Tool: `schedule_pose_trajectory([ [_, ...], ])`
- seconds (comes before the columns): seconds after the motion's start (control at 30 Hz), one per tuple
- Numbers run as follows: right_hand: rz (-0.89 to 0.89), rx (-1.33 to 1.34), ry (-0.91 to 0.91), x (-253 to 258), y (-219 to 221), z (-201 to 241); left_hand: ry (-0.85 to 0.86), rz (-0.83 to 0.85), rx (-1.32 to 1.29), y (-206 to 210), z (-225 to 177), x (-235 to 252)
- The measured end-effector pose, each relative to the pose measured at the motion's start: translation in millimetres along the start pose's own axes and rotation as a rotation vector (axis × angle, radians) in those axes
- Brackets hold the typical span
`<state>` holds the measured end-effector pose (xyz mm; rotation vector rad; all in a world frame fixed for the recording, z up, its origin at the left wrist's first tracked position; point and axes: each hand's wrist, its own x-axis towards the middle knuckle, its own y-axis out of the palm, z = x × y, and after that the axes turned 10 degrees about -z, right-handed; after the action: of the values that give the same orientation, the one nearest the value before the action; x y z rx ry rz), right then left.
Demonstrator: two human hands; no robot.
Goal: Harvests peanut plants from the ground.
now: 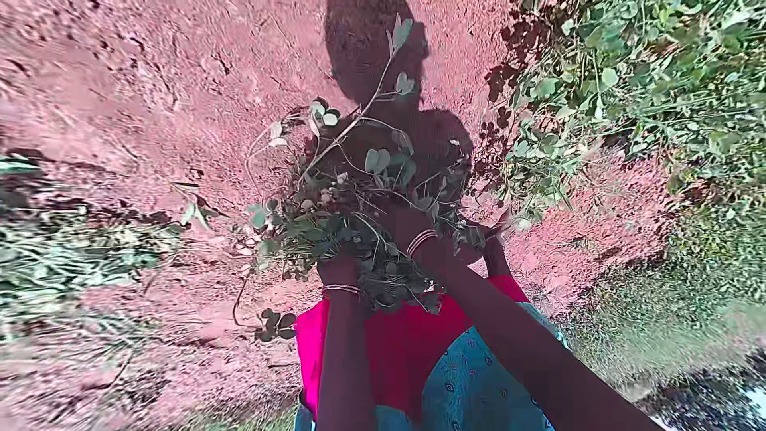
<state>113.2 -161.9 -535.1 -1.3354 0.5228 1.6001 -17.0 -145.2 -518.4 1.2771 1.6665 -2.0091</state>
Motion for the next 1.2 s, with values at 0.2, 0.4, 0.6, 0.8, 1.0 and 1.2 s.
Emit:
schedule_pose_trajectory([
  [0.2, -0.718, 0.029, 0.350, 62, -15, -58, 0.043, -0.031, -0.043, 6, 16, 5],
  [0.4, -0.607, -0.525, 0.576, 89, -43, -192, 0.052, 0.023, 0.106, 3, 10, 0],
  [0.6, -0.256, -0.699, 0.492, 97, -90, -220, 0.046, 0.005, 0.057, 2, 15, 1],
  [0.8, -0.192, -0.419, 0.624, 98, -93, -178, 0.081, 0.003, 0.136, 5, 4, -8],
  [1.0, 0.125, -0.378, 0.500, -4, -38, -140, 0.066, 0.021, 0.185, 16, 11, -17],
  [1.2, -0.271, -0.210, 0.409, 20, -76, -183, 0.117, 0.036, 0.203, 30, 15, -25],
])
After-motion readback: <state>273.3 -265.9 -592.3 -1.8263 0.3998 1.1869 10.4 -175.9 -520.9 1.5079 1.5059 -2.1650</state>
